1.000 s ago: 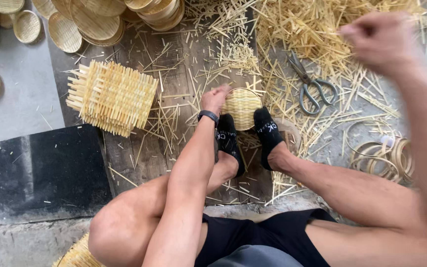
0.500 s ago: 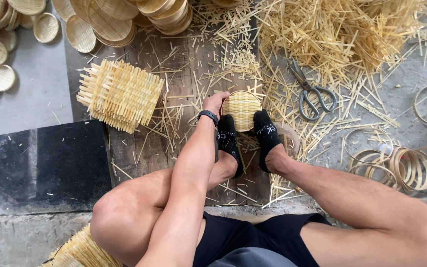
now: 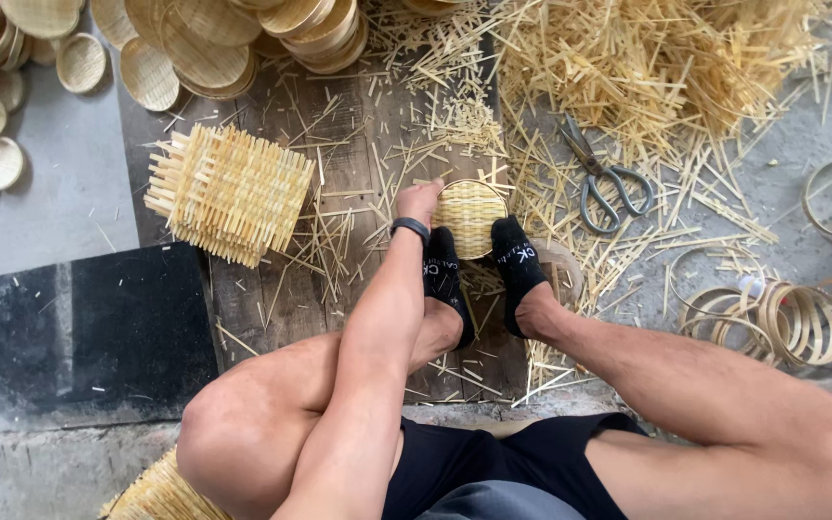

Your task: The person weaves a round bamboo base and uses scissors to trim the excess strips.

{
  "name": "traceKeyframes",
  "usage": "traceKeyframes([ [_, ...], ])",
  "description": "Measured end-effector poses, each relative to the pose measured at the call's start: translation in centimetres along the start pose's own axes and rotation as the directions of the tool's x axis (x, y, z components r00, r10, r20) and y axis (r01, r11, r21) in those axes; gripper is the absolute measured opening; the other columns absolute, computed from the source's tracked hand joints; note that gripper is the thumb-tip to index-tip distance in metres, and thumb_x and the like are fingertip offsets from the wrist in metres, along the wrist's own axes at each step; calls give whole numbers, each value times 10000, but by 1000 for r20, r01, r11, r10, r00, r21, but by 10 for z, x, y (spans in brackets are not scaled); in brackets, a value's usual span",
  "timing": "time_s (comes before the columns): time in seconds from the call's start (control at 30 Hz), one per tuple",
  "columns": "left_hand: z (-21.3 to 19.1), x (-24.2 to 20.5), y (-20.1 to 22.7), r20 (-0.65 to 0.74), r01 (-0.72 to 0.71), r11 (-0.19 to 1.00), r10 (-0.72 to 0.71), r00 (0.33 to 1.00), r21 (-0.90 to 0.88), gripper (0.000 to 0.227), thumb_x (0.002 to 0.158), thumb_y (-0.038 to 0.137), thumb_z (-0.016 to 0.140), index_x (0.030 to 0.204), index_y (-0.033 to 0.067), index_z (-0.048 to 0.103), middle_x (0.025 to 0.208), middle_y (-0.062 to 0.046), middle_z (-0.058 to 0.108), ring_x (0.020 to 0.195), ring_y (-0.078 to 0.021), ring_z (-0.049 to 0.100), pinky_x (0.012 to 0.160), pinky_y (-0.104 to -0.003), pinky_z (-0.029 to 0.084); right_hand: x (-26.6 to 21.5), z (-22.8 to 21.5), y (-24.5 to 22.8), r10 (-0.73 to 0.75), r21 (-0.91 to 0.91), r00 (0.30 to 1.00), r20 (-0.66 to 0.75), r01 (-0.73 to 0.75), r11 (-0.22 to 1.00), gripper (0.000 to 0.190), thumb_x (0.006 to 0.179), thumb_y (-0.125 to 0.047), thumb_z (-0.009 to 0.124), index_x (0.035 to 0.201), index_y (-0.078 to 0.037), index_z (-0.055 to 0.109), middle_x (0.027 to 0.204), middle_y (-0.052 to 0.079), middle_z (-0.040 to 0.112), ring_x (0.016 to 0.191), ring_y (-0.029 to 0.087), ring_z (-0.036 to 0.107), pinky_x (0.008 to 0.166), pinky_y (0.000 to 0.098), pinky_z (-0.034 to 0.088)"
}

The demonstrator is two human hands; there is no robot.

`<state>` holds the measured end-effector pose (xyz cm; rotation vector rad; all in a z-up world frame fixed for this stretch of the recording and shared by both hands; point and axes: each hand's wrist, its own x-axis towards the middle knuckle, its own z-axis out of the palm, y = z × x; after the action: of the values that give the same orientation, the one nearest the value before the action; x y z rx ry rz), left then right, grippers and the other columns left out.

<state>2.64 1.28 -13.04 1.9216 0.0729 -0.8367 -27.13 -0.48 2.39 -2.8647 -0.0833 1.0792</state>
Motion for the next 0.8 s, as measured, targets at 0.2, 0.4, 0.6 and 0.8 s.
traceKeyframes([
  [0.2,-23,-47,59,322,-318,893,214,922,319,416,836,473,846,901,65,804,923,-116,781,791,-195,735,750,-351,592,-85,4,36,316,643,949,-22,-229,731,244,977,-166,633,1109,26,707,1131,141,635,1018,279,537,899,423,396],
  [0.4,-14,-132,147,239,-872,414,848,473,261,206,840,275,813,857,71,783,809,-65,726,731,-229,674,702,-382,556,-210,39,88,765,967,619,177,37,-253,212,1025,-209,666,1073,-10,721,1001,81,669,880,193,583,775,330,452],
  [0.6,-29,-187,101,717,-968,103,655,238,227,118,793,110,739,811,99,623,846,-96,625,846,-279,593,788,-412,505,-195,83,131,854,806,509,106,460,-373,212,1072,-252,698,1037,-46,735,871,22,703,743,106,629,652,237,509],
  [0.8,-75,-182,60,708,-905,50,604,365,423,123,808,52,648,920,88,609,1106,-103,629,1107,-247,614,1001,-415,520,-54,96,178,886,939,441,-145,-222,264,324,925,-296,792,1132,-53,737,1026,160,709,951,302,679,857,418,536],
])
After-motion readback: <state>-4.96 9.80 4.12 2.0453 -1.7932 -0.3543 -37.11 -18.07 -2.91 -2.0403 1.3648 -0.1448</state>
